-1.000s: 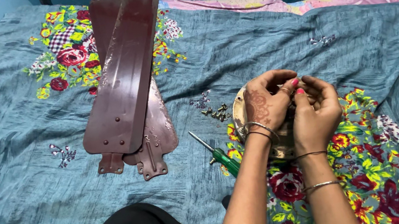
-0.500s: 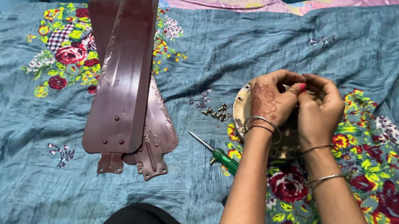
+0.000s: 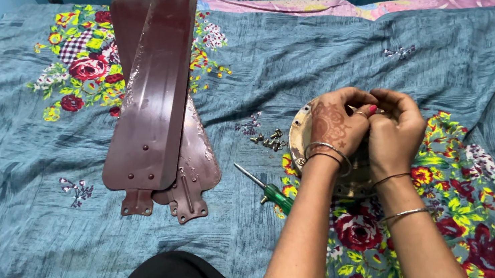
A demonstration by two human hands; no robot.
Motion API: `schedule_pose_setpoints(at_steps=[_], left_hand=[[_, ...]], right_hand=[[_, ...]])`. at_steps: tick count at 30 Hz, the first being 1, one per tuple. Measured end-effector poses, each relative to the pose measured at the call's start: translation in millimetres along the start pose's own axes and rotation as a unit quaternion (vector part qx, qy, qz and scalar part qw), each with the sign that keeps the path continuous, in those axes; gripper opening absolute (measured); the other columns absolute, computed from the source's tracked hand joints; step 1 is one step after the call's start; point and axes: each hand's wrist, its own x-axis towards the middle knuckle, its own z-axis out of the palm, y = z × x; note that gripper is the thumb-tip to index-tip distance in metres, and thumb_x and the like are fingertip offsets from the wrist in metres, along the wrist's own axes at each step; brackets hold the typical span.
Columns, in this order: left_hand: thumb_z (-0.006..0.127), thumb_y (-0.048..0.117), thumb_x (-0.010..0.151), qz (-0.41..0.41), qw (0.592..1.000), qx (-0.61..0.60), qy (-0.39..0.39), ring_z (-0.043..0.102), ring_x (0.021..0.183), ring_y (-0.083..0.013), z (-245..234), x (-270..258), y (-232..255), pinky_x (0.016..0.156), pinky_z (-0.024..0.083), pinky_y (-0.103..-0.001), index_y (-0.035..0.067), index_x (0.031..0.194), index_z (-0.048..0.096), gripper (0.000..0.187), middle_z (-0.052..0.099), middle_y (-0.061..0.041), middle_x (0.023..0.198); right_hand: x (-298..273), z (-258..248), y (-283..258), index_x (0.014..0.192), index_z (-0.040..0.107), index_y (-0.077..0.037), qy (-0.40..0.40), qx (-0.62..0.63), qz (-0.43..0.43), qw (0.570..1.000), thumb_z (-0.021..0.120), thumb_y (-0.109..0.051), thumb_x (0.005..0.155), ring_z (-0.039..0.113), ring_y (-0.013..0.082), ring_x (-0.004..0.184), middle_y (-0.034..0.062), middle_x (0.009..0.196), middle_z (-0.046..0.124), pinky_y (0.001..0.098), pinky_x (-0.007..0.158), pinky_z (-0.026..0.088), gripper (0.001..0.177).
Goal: The person attaches fan blades to a fan motor housing using a screwdriver. They align each blade to the mounting plate and tighten screws to secure them.
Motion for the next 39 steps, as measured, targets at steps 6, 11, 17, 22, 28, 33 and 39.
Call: schedule_pose_setpoints(at_steps=[6, 11, 17, 22, 28, 33, 39], left_hand=[[0.076, 0.014, 0.082, 0.018, 1.0, 0.014, 0.019, 0.075, 0.074, -0.0182, -1, -6, 3, 0.076, 0.06, -0.034, 0.008, 0.095, 0.079, 0.014, 0.08, -0.009, 0.088], [0.076, 0.012, 0.084, 0.027, 0.999, -0.002, 0.029, 0.075, 0.077, -0.0181, 0, -6, 0, 0.078, 0.059, -0.034, 0.007, 0.095, 0.079, 0.013, 0.079, -0.01, 0.088], [0.073, 0.009, 0.086, -0.005, 0.997, -0.068, 0.03, 0.076, 0.078, -0.0168, -1, -3, 0, 0.074, 0.061, -0.032, 0.005, 0.097, 0.078, 0.013, 0.079, -0.01, 0.087], [0.074, 0.01, 0.086, -0.047, 0.996, -0.054, 0.05, 0.076, 0.076, -0.0167, -2, -4, 2, 0.073, 0.06, -0.031, 0.005, 0.097, 0.079, 0.013, 0.079, -0.01, 0.084], [0.076, 0.01, 0.084, -0.042, 0.989, -0.091, 0.11, 0.075, 0.075, -0.0175, 9, -7, -4, 0.072, 0.06, -0.032, 0.006, 0.093, 0.078, 0.01, 0.077, -0.01, 0.083], [0.08, 0.011, 0.081, -0.012, 0.986, -0.05, 0.16, 0.073, 0.076, -0.0202, 15, -11, -10, 0.073, 0.059, -0.034, 0.007, 0.091, 0.079, 0.011, 0.074, -0.01, 0.087], [0.079, 0.011, 0.083, -0.042, 0.983, -0.087, 0.159, 0.074, 0.077, -0.0182, 18, -13, -7, 0.073, 0.06, -0.032, 0.006, 0.092, 0.079, 0.011, 0.074, -0.009, 0.087]], right_hand=[[0, -3, -6, 0.112, 0.067, 0.005, -0.016, 0.001, 0.024, 1.0, 0.057, 0.009, 0.088, 0.07, 0.0132, 0.097, 0.0102, 0.109, 0.072, 0.0259, 0.09, 0.057, 0.027], [1, -9, -10, 0.112, 0.068, 0.005, -0.032, -0.025, 0.027, 0.999, 0.064, 0.005, 0.091, 0.07, 0.0126, 0.096, 0.0095, 0.108, 0.073, 0.026, 0.088, 0.058, 0.02], [2, -10, -12, 0.112, 0.068, 0.005, -0.064, -0.031, 0.019, 0.997, 0.066, 0.002, 0.093, 0.069, 0.0112, 0.096, 0.0087, 0.108, 0.073, 0.0252, 0.088, 0.057, 0.019], [-3, -8, -14, 0.113, 0.069, 0.005, -0.07, -0.038, 0.018, 0.997, 0.068, 0.0, 0.096, 0.068, 0.0089, 0.094, 0.0075, 0.107, 0.073, 0.0237, 0.087, 0.056, 0.017], [-9, -9, -15, 0.115, 0.069, 0.004, -0.066, -0.061, -0.002, 0.996, 0.069, -0.002, 0.098, 0.067, 0.0068, 0.093, 0.0059, 0.108, 0.074, 0.022, 0.085, 0.055, 0.017], [-11, -10, -15, 0.112, 0.07, 0.004, -0.055, -0.084, -0.003, 0.995, 0.069, -0.003, 0.099, 0.066, 0.0064, 0.089, 0.0055, 0.104, 0.073, 0.022, 0.081, 0.055, 0.014], [-15, -10, -15, 0.108, 0.07, 0.004, -0.043, -0.117, -0.034, 0.992, 0.071, -0.004, 0.1, 0.067, 0.0069, 0.089, 0.007, 0.103, 0.074, 0.0228, 0.081, 0.055, 0.012]])
